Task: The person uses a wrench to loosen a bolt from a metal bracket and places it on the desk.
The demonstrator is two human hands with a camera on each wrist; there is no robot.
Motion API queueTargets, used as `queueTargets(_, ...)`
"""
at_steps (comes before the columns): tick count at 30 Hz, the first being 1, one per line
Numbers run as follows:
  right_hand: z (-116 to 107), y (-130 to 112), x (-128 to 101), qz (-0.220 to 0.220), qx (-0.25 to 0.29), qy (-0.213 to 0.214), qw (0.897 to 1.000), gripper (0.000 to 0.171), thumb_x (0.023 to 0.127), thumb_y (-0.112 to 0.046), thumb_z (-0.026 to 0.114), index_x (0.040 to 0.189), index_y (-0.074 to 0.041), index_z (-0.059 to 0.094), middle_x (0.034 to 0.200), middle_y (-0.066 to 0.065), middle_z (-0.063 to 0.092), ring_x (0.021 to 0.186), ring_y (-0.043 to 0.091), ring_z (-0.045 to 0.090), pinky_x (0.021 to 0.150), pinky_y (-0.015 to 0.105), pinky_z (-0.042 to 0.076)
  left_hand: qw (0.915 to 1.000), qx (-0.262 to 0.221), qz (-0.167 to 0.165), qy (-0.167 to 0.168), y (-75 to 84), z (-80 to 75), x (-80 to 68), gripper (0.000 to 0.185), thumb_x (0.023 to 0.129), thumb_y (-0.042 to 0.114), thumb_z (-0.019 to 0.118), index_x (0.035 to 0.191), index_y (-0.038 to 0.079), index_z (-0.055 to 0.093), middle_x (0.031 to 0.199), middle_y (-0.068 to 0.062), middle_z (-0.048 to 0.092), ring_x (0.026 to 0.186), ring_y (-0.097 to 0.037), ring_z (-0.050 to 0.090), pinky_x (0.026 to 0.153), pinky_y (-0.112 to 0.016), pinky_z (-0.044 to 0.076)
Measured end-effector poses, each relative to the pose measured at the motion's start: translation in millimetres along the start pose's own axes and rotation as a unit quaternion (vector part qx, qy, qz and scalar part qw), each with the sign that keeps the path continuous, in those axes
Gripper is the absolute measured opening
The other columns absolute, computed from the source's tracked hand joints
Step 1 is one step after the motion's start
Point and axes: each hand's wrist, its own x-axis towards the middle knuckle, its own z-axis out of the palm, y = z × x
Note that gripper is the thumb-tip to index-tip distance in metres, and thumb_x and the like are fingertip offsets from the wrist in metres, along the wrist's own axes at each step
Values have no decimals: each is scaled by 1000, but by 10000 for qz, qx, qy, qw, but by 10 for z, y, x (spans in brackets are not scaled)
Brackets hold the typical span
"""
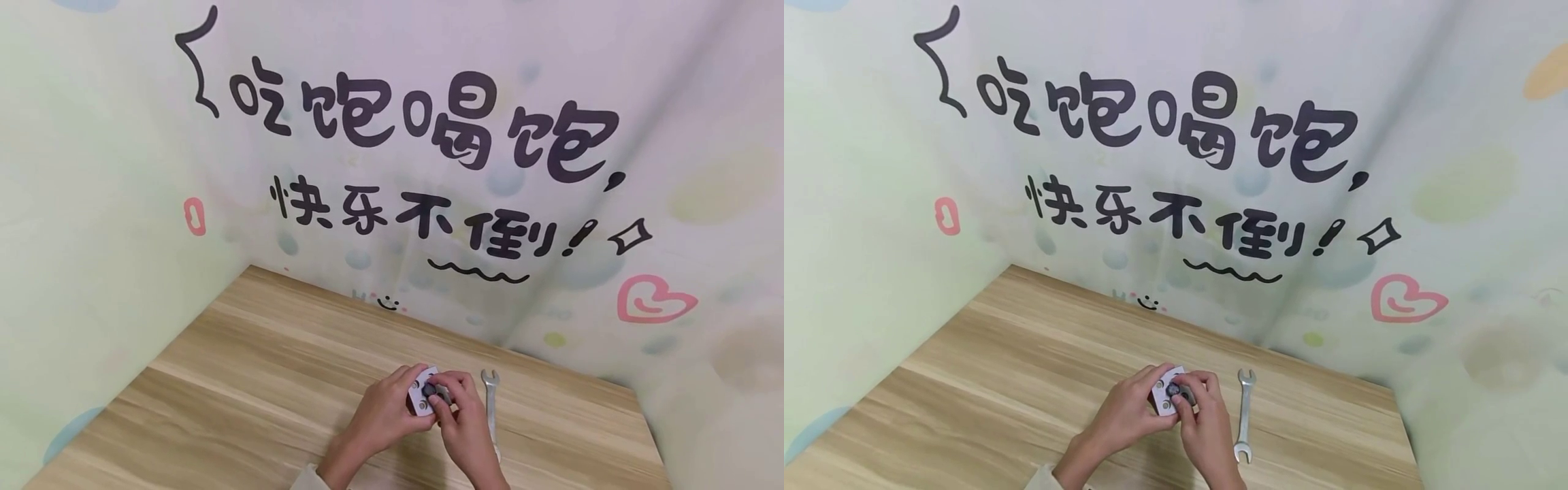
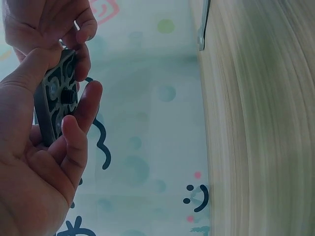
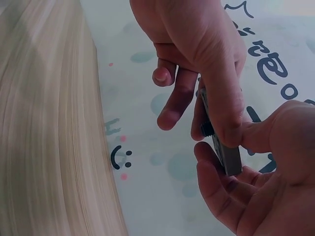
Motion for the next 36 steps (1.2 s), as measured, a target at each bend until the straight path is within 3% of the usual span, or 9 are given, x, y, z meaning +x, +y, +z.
queueTargets(6,-4,-2,6,-33,5,-23,10000,30,83,9,68,107,-10,68,108,8,55,72,1,49,48,21,48,10000,-9,0,-12,-6,1,2,64,73,35,83,129,13,60,110,1,68,83,-8,63,68,-21,51)
queueTargets(15,-51,-40,-23,529,925,-347,9937,26,92,-2,65,116,-12,66,119,10,53,73,6,58,53,25,53,9999,-6,-95,39,1,-3,3,65,72,33,84,129,13,60,109,1,68,82,-8,62,67,-22,50)
queueTargets(26,38,-94,-23,1323,689,238,9885,37,84,-10,77,117,-11,59,126,8,57,78,11,65,57,25,51,9997,129,-84,169,38,12,10,70,70,34,86,131,12,59,112,0,68,85,-10,63,71,-26,52)
queueTargets(36,53,-141,-26,1614,827,356,9828,27,85,-13,77,101,-7,56,129,14,62,80,16,69,54,25,52,9998,106,-68,182,58,44,-9,68,70,33,86,130,13,59,111,0,68,84,-9,62,69,-24,51)
